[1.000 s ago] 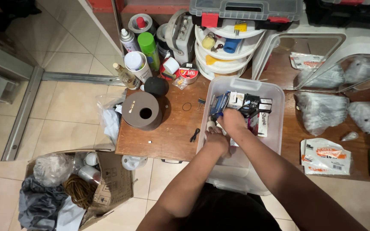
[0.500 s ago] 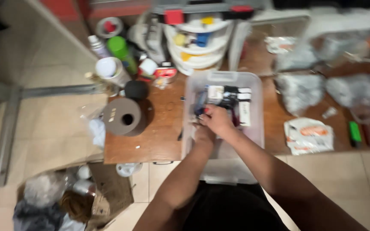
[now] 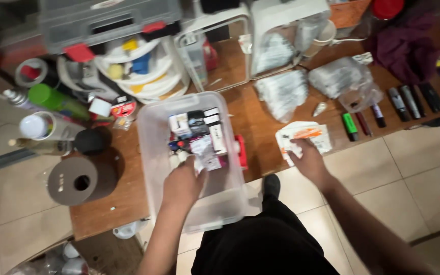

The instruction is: Cleaning a plastic bin and then organizing various household items and tools from a desk into it.

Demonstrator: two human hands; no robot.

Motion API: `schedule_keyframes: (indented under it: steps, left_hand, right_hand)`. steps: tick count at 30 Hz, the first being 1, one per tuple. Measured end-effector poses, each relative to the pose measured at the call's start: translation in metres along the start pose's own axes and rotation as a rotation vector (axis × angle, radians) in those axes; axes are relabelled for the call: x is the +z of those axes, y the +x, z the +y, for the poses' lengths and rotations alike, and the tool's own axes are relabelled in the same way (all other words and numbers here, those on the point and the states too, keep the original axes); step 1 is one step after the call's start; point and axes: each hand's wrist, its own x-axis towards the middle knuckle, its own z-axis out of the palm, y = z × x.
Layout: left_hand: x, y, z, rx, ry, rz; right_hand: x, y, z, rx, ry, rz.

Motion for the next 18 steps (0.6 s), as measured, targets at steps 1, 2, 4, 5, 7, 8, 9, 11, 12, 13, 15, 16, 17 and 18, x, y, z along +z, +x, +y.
schedule_keyframes:
  steps: [1,2,4,5,7,8,9,11,12,13,15,16,17,18]
  left_hand:
    - [-0.001,-0.014,0.022,0.125,-0.353,0.008]
    - [-0.003,-0.027,0.045,0.244,-0.707,0.024]
    - [0.035,-0.033,0.099,0.310,-0.972,-0.201]
    - [0.054,-0.036,0.126,0.377,-1.234,-0.435]
    - [0.131,-0.011,0.169,0.304,-1.216,-0.606]
    - [0.170,0.003,0.190,0.231,-1.188,-0.786]
    - [0.201,0.018,0.200,0.224,-1.195,-0.777]
    - [0.264,0.046,0.220,-0.021,-1.145,-0.886]
    - [0.279,0.049,0.225,-0.031,-1.154,-0.884]
    - [0.294,0.052,0.230,-0.148,-1.227,-0.878]
    - [0.325,0.068,0.237,-0.261,-1.303,-0.859]
    - [0.343,0.076,0.242,-0.319,-1.493,-0.771]
    - [0.362,0.082,0.246,-0.378,-1.680,-0.673]
    - [0.354,0.079,0.253,-0.383,-1.688,-0.668]
  right_hand:
    - [-0.015,0.008,0.028,-0.048,-0.153,-0.021]
    - [-0.029,0.019,0.054,-0.105,-0.305,-0.044]
    - [-0.043,0.048,0.091,-0.225,-0.357,-0.088]
    - [-0.050,0.063,0.110,-0.341,-0.411,-0.130]
    - [-0.054,0.086,0.132,-0.393,-0.472,-0.186]
    - [-0.055,0.098,0.142,-0.435,-0.530,-0.238]
    - [-0.056,0.101,0.134,-0.444,-0.529,-0.246]
    - [-0.058,0.102,0.118,-0.405,-0.644,-0.316]
    - [-0.057,0.096,0.122,-0.410,-0.643,-0.328]
    - [-0.056,0.090,0.125,-0.382,-0.655,-0.326]
    - [-0.053,0.084,0.128,-0.365,-0.670,-0.320]
    - [-0.053,0.078,0.128,-0.361,-0.662,-0.301]
    - [-0.053,0.071,0.129,-0.357,-0.654,-0.281]
    - [-0.055,0.065,0.125,-0.363,-0.655,-0.289]
